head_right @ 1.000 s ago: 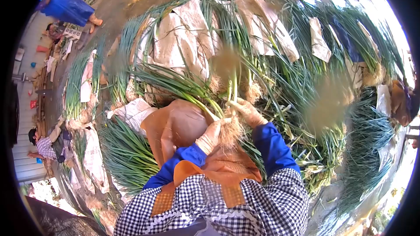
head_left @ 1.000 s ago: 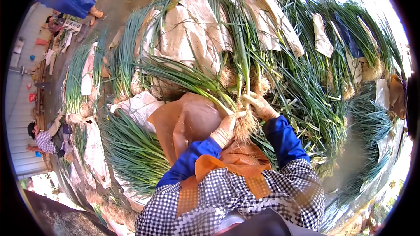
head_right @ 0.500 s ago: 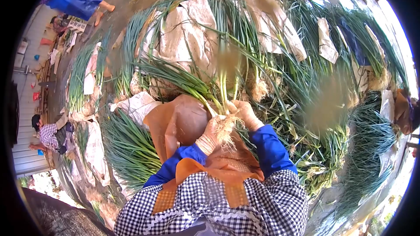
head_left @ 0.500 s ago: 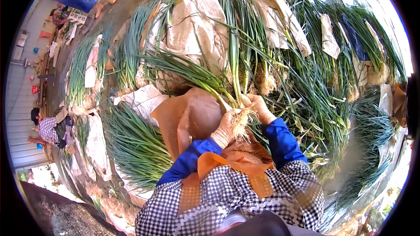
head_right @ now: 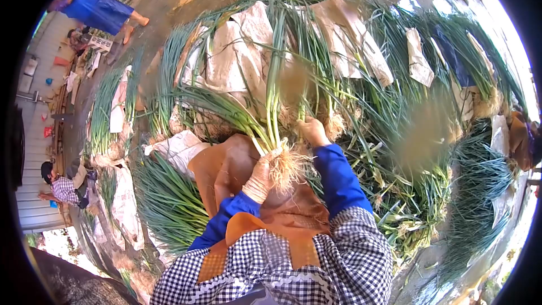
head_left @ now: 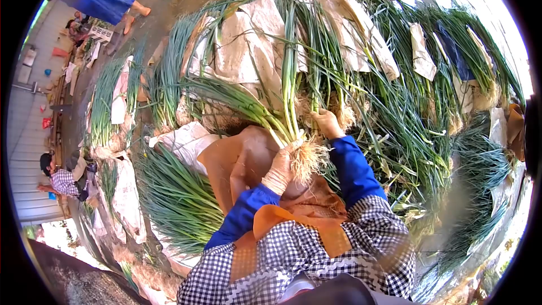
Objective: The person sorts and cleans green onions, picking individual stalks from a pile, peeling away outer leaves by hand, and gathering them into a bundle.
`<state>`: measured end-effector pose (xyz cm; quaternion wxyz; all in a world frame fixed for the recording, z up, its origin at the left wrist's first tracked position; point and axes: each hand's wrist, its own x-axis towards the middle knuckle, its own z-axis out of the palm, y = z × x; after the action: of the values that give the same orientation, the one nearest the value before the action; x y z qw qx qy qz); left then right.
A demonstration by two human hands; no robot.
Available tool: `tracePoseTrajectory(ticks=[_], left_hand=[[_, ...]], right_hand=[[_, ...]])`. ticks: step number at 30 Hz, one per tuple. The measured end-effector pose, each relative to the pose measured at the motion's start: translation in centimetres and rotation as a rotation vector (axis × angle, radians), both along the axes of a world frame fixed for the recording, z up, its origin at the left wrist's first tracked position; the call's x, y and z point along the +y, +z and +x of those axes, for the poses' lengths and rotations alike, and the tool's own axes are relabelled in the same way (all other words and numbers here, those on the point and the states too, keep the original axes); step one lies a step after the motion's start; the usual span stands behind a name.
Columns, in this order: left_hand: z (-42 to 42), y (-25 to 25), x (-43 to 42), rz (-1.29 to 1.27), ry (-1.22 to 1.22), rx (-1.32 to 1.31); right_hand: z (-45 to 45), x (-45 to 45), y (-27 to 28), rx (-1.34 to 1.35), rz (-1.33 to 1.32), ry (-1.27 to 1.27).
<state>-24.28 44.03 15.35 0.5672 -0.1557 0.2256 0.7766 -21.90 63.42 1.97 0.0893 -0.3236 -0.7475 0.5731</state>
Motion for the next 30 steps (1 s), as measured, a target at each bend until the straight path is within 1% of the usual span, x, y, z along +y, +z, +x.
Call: tracePoseTrajectory(ticks=[1,2,3,4,5,6,7,8,9,10,11,12,13,14,15,17,18,19,21,22,23,25,26,27,29,30], left_hand=[[0.4,1.3,0.3,0.051,-0.008,-0.027],[0.8,0.7,0.5,0.091,-0.039,-0.155],[1.3,-1.5,0.6,0.006,-0.084,-0.163],[1.9,-2.5,0.7,0.016,-0.112,-0.197],[2.5,-2.3,0.8,0.022,-0.142,-0.231],[3.1,-2.1,1.1,0.025,-0.160,-0.283],[3.7,-1.9,1.6,-0.041,-0.145,-0.216],[4.0,-2.9,1.5,-0.075,-0.157,-0.128],[4.0,-3.8,1.4,-0.108,-0.166,-0.037],[4.3,-4.2,1.5,-0.155,-0.114,-0.074],[4.2,-4.1,1.7,-0.153,-0.111,-0.067],[4.2,-3.7,1.9,-0.174,-0.072,-0.046],[4.3,-3.2,1.9,-0.198,-0.036,-0.029],[4.0,-2.3,1.9,-0.185,-0.052,-0.042],[4.1,-1.4,2.4,-0.210,-0.009,-0.054],[4.2,-3.0,1.9,-0.167,-0.081,-0.059],[4.2,-3.6,1.6,-0.169,-0.091,-0.060],[4.2,-3.2,1.7,-0.158,-0.147,-0.073],[4.5,-2.4,1.7,-0.151,-0.203,-0.090],[4.7,-2.0,1.6,-0.163,-0.239,-0.057],[4.7,-1.7,1.5,-0.174,-0.273,-0.021],[4.6,-1.8,1.1,-0.160,-0.293,-0.004],[4.6,-1.7,1.1,-0.185,-0.280,0.012],[4.7,-1.6,1.0,-0.209,-0.267,0.026],[4.9,-2.7,0.9,-0.252,-0.288,0.066],[5.1,-3.2,1.0,-0.252,-0.240,0.103]], right_hand=[[1.1,-0.4,3.3,0.188,-0.471,0.032],[2.7,-0.6,6.9,0.219,-0.505,0.073],[4.1,-0.9,9.2,0.251,-0.536,0.110],[5.0,-1.6,9.7,0.331,-0.633,0.151],[5.4,-1.8,8.6,0.445,-0.300,0.211],[5.5,-1.5,6.3,0.414,-0.148,0.241],[5.4,-2.0,5.9,0.296,-0.194,0.125],[5.3,-2.6,5.5,0.186,-0.248,0.007],[5.5,-3.1,3.4,0.095,0.032,0.018],[5.9,-3.3,4.7,0.026,0.160,0.055],[6.5,-3.5,7.5,-0.042,0.290,0.092],[7.3,-4.1,10.8,0.104,0.016,-0.045],[8.9,-3.6,11.6,0.065,-0.059,0.056],[10.7,-3.5,11.8,0.125,0.134,0.147],[12.2,-3.8,12.0,0.181,0.327,0.238],[13.7,-4.6,13.1,0.082,-0.079,0.013],[14.0,-4.4,13.9,-0.045,-0.025,-0.088],[13.9,-4.3,13.8,-0.010,-0.279,-0.228],[13.0,-3.7,11.7,0.200,0.147,-0.174],[12.2,-3.5,12.4,0.171,0.274,-0.123],[11.4,-3.3,10.8,0.224,0.365,-0.144],[10.8,-3.1,10.5,0.136,-0.360,-0.184],[10.7,-3.2,9.8,0.207,-0.421,-0.201],[10.5,-3.4,9.4,0.264,-0.697,-0.241],[9.4,-4.9,11.0,0.161,-0.474,-0.125],[9.6,-5.4,10.8,0.259,-0.359,-0.051]])
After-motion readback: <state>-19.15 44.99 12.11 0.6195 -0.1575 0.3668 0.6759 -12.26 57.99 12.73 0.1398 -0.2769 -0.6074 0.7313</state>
